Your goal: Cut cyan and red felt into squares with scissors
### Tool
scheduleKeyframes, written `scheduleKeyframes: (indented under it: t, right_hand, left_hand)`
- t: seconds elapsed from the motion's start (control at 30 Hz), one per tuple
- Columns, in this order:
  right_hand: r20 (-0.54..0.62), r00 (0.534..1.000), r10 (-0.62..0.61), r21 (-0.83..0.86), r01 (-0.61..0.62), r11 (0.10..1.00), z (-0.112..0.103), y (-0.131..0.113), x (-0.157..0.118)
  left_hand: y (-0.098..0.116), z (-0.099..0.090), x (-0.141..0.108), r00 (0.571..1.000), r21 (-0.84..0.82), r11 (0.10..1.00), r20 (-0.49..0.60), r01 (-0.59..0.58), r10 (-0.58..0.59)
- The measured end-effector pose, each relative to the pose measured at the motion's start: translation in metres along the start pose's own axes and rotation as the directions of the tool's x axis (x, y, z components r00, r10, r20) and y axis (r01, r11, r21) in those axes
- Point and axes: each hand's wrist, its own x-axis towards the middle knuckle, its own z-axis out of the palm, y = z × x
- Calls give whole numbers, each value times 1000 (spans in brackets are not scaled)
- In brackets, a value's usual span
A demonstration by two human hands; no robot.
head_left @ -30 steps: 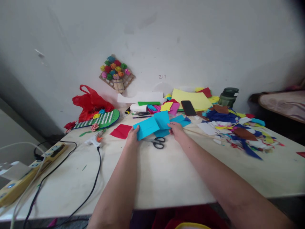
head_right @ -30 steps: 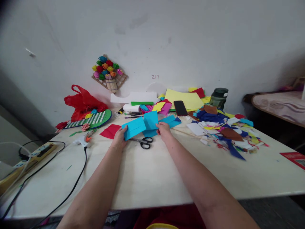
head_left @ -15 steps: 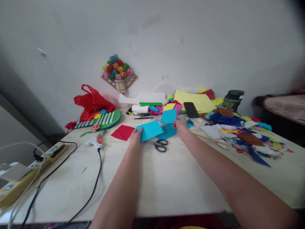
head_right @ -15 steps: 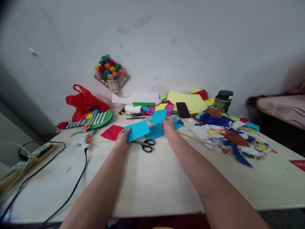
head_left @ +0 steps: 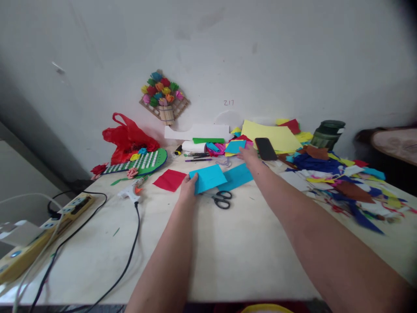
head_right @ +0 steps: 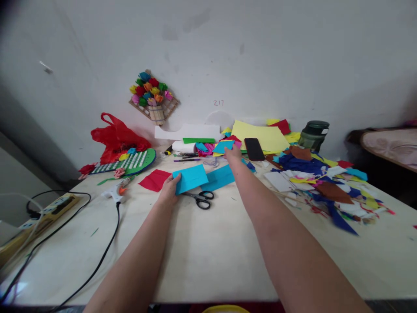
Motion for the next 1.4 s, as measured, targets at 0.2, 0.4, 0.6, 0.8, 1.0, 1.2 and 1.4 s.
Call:
scheduleKeyframes:
  t: [0.2,0.4,0.6,0.8,1.0,1.2,1.4]
  right_hand:
    - [221,954,200,-27,-199,980,1,3,-65]
    - [453,839,300,-161,-254,954,11,3,-119]
    - [305,950,68,-140,-26,990,11,12,-138]
    - [272,947,-170,-176,222,959,4,22,-140]
    - [52,963,-263,-168,268,949,-6,17,-125]
    - [-167,984,57,98,-41,994,-22,21,-108]
    - [-140,979,147,158,-125,979,-18,22,-115]
  left_hand:
    - [3,3,-5,999,33,999,26,-44,43]
    - [4,7,-8,979,139,970,71,-198,190]
    - [-1,7,-5,959,390,882,18,-266,282]
    - [-1,12,-7,953,502,824,3,-262,302]
    - [3,16,-16,975,566,804,4,-184,221]
    - [3,28,-25,950,970,217,38,-110,308]
    - [-2,47,-30,965,995,-65,89,-75,245]
